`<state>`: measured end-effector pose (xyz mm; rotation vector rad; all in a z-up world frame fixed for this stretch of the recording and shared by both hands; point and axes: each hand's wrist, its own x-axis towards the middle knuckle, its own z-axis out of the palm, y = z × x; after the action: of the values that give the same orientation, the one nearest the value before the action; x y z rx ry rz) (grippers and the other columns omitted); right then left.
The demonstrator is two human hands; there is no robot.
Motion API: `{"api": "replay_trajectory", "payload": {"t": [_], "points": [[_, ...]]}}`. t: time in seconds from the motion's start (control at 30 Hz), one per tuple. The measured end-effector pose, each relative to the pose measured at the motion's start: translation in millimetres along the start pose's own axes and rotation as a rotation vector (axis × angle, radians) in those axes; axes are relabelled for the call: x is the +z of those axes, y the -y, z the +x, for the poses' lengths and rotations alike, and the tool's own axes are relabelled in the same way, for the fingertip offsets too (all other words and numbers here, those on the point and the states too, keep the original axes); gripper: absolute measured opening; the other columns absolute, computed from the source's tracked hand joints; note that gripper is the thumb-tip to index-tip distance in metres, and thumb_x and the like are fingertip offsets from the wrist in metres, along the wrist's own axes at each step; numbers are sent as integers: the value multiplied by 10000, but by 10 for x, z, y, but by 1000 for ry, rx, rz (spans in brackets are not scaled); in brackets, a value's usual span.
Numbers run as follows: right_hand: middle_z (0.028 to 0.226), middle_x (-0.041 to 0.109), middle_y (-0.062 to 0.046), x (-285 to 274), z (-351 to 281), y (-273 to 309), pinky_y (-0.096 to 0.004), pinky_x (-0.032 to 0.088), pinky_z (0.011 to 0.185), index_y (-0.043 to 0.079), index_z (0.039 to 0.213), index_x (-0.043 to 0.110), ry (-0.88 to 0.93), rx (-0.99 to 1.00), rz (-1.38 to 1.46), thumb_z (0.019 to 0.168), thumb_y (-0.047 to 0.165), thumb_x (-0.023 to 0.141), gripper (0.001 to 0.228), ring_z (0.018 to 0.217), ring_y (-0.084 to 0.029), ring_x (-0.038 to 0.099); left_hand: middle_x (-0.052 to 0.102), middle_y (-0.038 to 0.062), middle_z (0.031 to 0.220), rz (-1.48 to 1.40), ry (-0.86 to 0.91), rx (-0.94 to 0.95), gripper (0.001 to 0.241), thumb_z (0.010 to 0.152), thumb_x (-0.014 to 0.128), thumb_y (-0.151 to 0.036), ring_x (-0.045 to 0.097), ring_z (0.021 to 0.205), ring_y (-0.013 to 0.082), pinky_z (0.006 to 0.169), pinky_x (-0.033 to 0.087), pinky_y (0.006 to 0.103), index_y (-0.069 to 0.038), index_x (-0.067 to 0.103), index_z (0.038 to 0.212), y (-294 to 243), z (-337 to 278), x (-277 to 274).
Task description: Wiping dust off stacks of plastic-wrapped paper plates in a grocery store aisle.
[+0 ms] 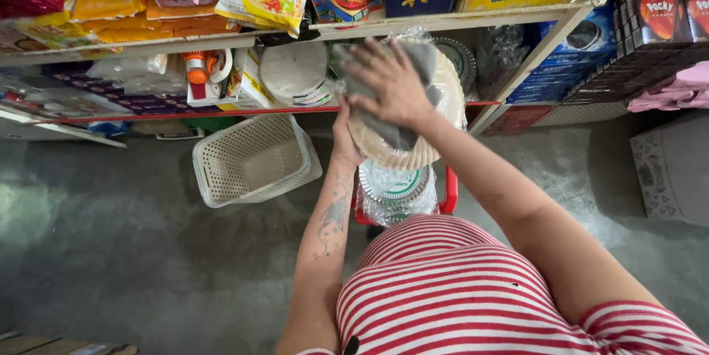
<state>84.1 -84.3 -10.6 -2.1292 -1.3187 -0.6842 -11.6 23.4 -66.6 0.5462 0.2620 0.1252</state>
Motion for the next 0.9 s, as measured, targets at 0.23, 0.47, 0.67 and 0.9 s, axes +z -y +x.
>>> {"api": "replay_trajectory", "payload": {"t": [0.23, 0.47, 0.67, 0.9], "points": [[1402, 553, -144, 21, -472, -1039, -484, 387, 1145, 153, 1465, 534, 54, 743, 375, 948, 635, 712, 729, 1357, -317, 495, 634, 117, 1403, -56, -111, 22, 776, 863, 642, -736, 625, 1267, 296, 1148, 461, 443, -187, 610, 1411, -320, -453, 563], [776, 691, -80, -126, -916, -900, -347, 621, 616, 101, 1071, 706, -330, 1160, 1354, 784, 102, 859, 326, 697, -218, 747, 466, 224, 1543, 312, -249, 89, 818, 930, 695, -561, 465, 1414, 385, 1223, 352, 512, -93, 418, 1541, -458, -59, 48], [720, 600, -86, 27, -1021, -271, -457, 526, 571, 133, 970, 613, -105, 219, 56, 792, 157, 789, 251, 675, -328, 663, 331, 216, 1481, 243, -146, -268, 1116, 770, 770, -719, 397, 1366, 553, 887, 466, 771, -317, 179, 1628, -95, -56, 256], [1007, 696, -97, 19, -1005, 40, -397, 603, 704, 90, 1235, 650, -27, 28, 232, 955, 323, 709, 370, 918, -285, 741, 759, 195, 974, 165, -299, -75, 427, 798, 830, -397, 763, 849, 306, 718, 616, 419, -91, 747, 1083, 264, 481, -557]]}}
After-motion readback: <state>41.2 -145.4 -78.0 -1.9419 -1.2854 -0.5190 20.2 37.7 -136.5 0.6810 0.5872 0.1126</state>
